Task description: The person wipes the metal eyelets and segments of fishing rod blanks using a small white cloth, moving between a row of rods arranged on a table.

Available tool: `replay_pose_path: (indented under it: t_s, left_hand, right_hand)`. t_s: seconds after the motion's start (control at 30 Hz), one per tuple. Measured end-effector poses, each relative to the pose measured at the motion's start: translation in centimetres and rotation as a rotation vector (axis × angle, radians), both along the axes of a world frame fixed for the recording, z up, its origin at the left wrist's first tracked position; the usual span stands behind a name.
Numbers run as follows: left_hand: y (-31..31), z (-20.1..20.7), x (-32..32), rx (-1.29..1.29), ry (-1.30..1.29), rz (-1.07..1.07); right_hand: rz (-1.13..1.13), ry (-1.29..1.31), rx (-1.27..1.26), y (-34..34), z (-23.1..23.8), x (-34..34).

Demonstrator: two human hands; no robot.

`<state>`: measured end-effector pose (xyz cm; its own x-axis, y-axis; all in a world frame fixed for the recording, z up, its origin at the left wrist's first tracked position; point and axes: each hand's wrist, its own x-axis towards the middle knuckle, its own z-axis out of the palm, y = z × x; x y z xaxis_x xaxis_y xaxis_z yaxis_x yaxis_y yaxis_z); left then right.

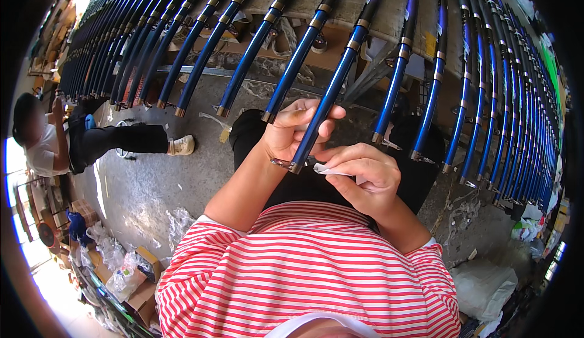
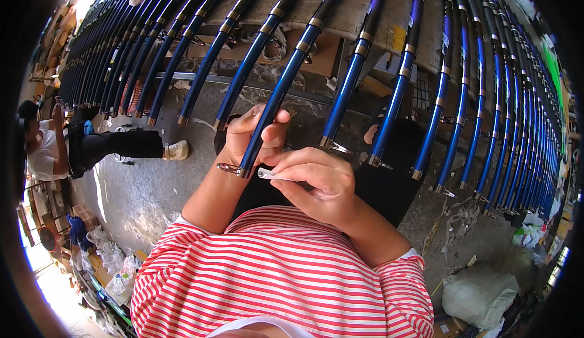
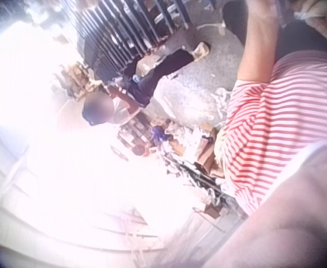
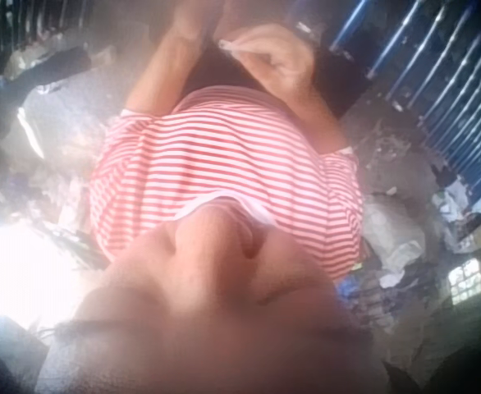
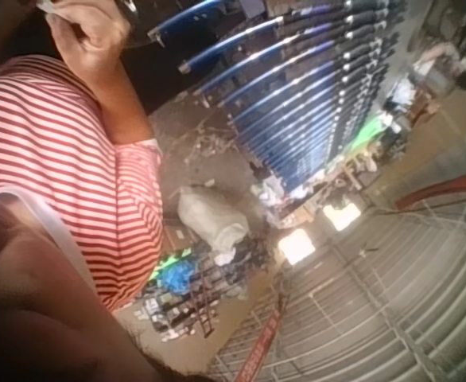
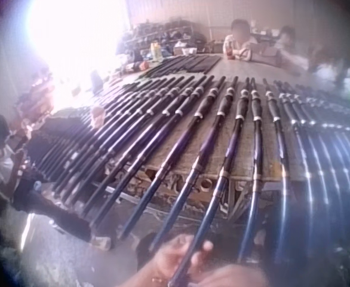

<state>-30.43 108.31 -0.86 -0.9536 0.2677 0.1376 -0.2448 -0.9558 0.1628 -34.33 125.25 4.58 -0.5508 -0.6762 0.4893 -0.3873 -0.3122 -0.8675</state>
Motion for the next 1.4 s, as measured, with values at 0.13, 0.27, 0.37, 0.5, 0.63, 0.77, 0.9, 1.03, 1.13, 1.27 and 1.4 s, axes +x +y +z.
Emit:
replay_pose_path:
  t_s: [0.13, 0.27, 0.37, 0.5, 0.63, 0.77, 0.9, 1.03, 1.13, 1.27, 1.4]
  left_hand:
    - [0.2, -0.1, 0.0, 0.014, 0.001, 0.004]
    - [0.4, -0.1, 0.0, 0.009, 0.009, 0.015]
    - [0.4, 0.0, 0.0, -0.002, 0.004, 0.017]
    - [0.3, -0.1, 0.1, 0.002, -0.003, 0.003]
    - [0.3, -0.3, 0.1, 0.026, 0.002, -0.004]
    - [0.3, -0.3, 0.1, 0.013, -0.007, 0.001]
    - [-0.3, -0.1, 0.2, -0.040, -0.088, -0.044]
    - [-0.2, -0.2, 0.1, -0.050, -0.049, -0.032]
    - [0.3, -0.7, 0.0, -0.067, 0.006, 0.023]
    - [0.3, -0.3, -0.1, -0.111, 0.020, 0.011]
    - [-0.4, 0.7, -0.1, -0.220, -0.044, -0.077]
  right_hand:
    - [0.030, 0.013, 0.020, -0.4, 0.1, 0.0]
    - [0.043, 0.008, 0.022, -0.7, 0.2, 0.0]
    - [0.046, 0.009, 0.024, -0.7, 0.2, 0.0]
    - [0.046, 0.009, 0.014, -0.8, 0.0, 0.0]
    - [0.068, 0.021, 0.023, -0.8, 0.0, -0.1]
    - [0.061, 0.029, 0.030, -0.8, 0.2, -0.1]
    - [0.060, 0.050, 0.009, -1.0, 0.2, -0.1]
    - [0.079, 0.044, 0.021, -1.0, 0.2, -0.1]
    - [0.096, 0.040, 0.039, -0.8, 0.2, -0.1]
    - [0.113, 0.044, 0.043, -0.9, 0.2, -0.2]
    - [0.131, 0.047, 0.045, -1.0, 0.4, -0.4]
